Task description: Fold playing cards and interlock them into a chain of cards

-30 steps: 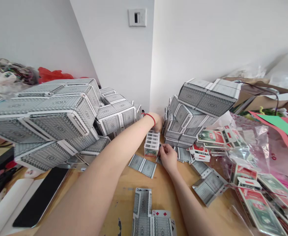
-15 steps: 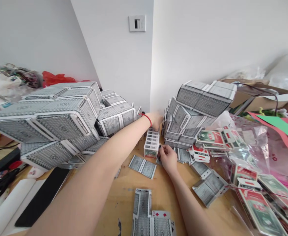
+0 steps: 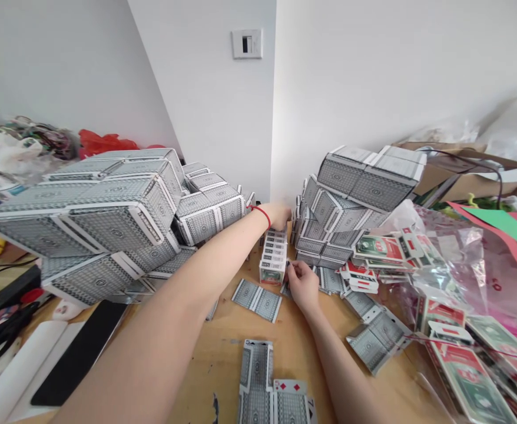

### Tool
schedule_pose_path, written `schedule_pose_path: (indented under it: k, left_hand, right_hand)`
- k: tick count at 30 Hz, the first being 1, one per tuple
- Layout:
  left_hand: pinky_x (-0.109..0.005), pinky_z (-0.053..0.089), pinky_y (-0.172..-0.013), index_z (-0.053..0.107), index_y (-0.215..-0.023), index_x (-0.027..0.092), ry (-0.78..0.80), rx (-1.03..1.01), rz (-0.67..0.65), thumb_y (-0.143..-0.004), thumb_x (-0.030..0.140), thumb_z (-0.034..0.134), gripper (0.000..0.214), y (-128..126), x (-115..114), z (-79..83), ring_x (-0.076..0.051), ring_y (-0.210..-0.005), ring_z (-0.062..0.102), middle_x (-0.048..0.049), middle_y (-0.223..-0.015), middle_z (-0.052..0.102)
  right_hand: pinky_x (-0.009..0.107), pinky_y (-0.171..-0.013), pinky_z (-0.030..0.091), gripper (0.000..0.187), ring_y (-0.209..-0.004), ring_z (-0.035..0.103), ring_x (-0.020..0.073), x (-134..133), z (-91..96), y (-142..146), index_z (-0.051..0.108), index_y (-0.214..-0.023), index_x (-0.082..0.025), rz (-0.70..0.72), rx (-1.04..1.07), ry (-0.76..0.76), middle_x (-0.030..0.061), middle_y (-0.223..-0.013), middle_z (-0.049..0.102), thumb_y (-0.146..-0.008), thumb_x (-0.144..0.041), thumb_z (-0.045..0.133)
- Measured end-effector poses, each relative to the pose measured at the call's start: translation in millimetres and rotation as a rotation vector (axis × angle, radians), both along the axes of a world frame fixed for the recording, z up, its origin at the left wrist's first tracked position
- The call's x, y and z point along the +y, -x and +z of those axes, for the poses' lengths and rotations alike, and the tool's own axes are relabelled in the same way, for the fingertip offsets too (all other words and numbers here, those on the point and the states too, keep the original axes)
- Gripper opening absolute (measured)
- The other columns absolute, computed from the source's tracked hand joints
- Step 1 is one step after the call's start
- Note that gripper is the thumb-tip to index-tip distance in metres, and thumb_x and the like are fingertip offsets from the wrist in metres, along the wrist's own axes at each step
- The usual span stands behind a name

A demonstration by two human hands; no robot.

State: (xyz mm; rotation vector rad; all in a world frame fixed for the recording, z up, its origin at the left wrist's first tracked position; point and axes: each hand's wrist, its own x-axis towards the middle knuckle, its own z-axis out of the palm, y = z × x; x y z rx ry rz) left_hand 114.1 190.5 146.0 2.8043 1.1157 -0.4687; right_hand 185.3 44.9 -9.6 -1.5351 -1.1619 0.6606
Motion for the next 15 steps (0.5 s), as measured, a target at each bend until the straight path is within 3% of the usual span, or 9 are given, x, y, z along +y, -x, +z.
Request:
schedule_pose_path:
  k: [5, 8, 10, 13, 15]
  left_hand:
    - [-0.024, 0.048, -0.067, 0.065, -0.092, 0.014, 0.150, 0.140, 0.110, -0.058, 0.027, 0.059, 0.038, -1, -19, 6.1, -0.019, -0.075, 0.061, -0.0095, -0.087, 0.067]
    - [-0.025, 0.046, -0.072, 0.066, -0.087, 0.009, -0.084, 0.008, 0.139, -0.067, 0.021, 0.053, 0.026, 7, -49, -2.2, -0.022, -0.083, 0.060, -0.0156, -0.091, 0.065]
    - [-0.029, 0.046, -0.074, 0.063, -0.093, 0.007, -0.146, -0.031, 0.176, -0.076, 0.020, 0.042, 0.030, 18, -73, -13.0, -0.023, -0.088, 0.059, -0.0178, -0.093, 0.063]
    - [-0.029, 0.046, -0.075, 0.062, -0.091, 0.010, -0.202, -0.174, 0.230, -0.083, 0.021, 0.032, 0.032, 36, -103, -31.5, -0.020, -0.085, 0.059, -0.0136, -0.090, 0.063]
    - [-0.027, 0.043, -0.084, 0.059, -0.098, 0.015, -0.274, -0.308, 0.199, -0.085, 0.023, 0.030, 0.033, 44, -114, -42.5, -0.018, -0.096, 0.054, -0.0104, -0.102, 0.059]
  right_hand:
    - [0.024, -0.045, 0.037, 0.032, -0.045, 0.051, 0.0149, 0, 0.8, 0, 0.059, -0.075, -0.016, -0.008, -0.010, -0.008, 0.0028, -0.052, 0.059, -0.074, -0.044, 0.044]
    - [0.023, -0.046, 0.036, 0.032, -0.044, 0.050, 0.0143, -2, 2.7, 1, 0.057, -0.086, -0.014, -0.032, -0.006, -0.020, 0.0007, -0.051, 0.057, -0.075, -0.042, 0.045]
    - [0.023, -0.046, 0.036, 0.034, -0.043, 0.049, 0.0139, -3, 3.6, 2, 0.054, -0.093, -0.013, -0.063, -0.008, -0.043, -0.0017, -0.049, 0.054, -0.074, -0.040, 0.046]
    - [0.023, -0.046, 0.035, 0.033, -0.042, 0.046, 0.0135, -4, 3.9, 1, 0.052, -0.095, -0.013, -0.066, -0.019, -0.056, -0.0040, -0.046, 0.050, -0.074, -0.038, 0.046]
    - [0.024, -0.046, 0.035, 0.030, -0.043, 0.046, 0.0135, -5, 3.4, 1, 0.054, -0.092, -0.014, -0.043, -0.028, -0.051, -0.0034, -0.047, 0.051, -0.074, -0.037, 0.045]
